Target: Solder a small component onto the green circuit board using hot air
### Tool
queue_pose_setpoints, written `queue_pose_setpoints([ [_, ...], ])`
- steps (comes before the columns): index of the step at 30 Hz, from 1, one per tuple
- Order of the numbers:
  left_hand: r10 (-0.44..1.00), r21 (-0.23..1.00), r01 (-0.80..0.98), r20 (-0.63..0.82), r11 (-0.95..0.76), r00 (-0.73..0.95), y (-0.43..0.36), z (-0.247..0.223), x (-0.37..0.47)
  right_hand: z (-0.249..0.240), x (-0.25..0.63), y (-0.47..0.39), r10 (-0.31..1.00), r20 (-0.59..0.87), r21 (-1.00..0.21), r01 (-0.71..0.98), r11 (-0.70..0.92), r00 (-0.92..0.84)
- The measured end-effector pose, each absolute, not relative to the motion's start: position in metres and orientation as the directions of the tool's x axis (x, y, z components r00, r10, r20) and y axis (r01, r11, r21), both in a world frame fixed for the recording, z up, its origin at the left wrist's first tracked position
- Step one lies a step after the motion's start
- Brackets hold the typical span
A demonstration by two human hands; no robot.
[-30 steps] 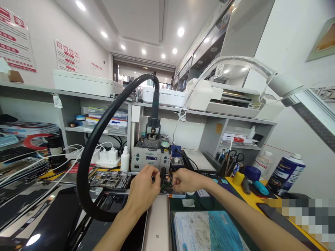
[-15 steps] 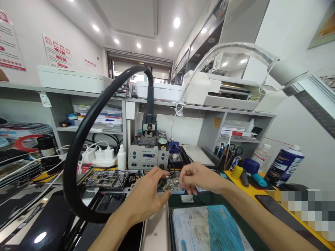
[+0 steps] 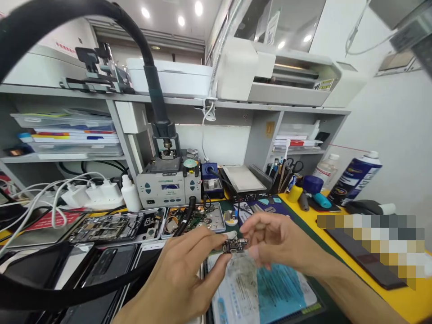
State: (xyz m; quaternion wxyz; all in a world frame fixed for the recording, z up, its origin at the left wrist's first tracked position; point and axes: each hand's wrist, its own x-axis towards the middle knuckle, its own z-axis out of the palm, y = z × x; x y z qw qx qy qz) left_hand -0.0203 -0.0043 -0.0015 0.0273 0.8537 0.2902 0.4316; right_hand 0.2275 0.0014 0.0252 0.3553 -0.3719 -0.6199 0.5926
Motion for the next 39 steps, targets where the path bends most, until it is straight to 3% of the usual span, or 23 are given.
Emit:
queue_pose_setpoints([
  [4,0.534,0.264,0.527,0.707,-0.808,0.464,-0.006,-0.005,-0.017,0.010,0.224,-0.008,0.905,0.083,-0.986,0.097,0.135,-0.417],
  [10,0.547,0.298,0.524,0.724,-0.798,0.421,-0.010,-0.006,-0.011,0.000,0.215,-0.020,0.939,0.058,-0.995,0.057,0.082,-0.340],
  [13,0.676,0.509,0.452,0.620,-0.733,0.398,-0.011,-0.006,-0.008,0.000,0.213,-0.021,0.949,0.057,-0.997,0.031,0.070,-0.309],
  [17,0.898,0.885,0.270,0.281,-0.379,0.339,-0.012,-0.003,-0.004,0.001,0.211,-0.021,0.962,0.092,-0.994,0.028,0.103,-0.259],
  [20,0.936,0.983,0.114,0.095,-0.141,0.338,-0.012,0.002,-0.001,0.001,0.209,-0.022,0.963,0.142,-0.984,0.070,0.162,-0.230],
  [27,0.922,0.975,-0.123,-0.128,0.184,0.366,-0.007,0.009,0.002,-0.002,0.205,-0.023,0.955,0.238,-0.946,0.181,0.270,-0.176],
  [39,0.902,0.943,-0.154,-0.220,0.294,0.372,-0.008,0.015,-0.001,-0.002,0.204,-0.026,0.961,0.206,-0.957,0.169,0.237,-0.187],
])
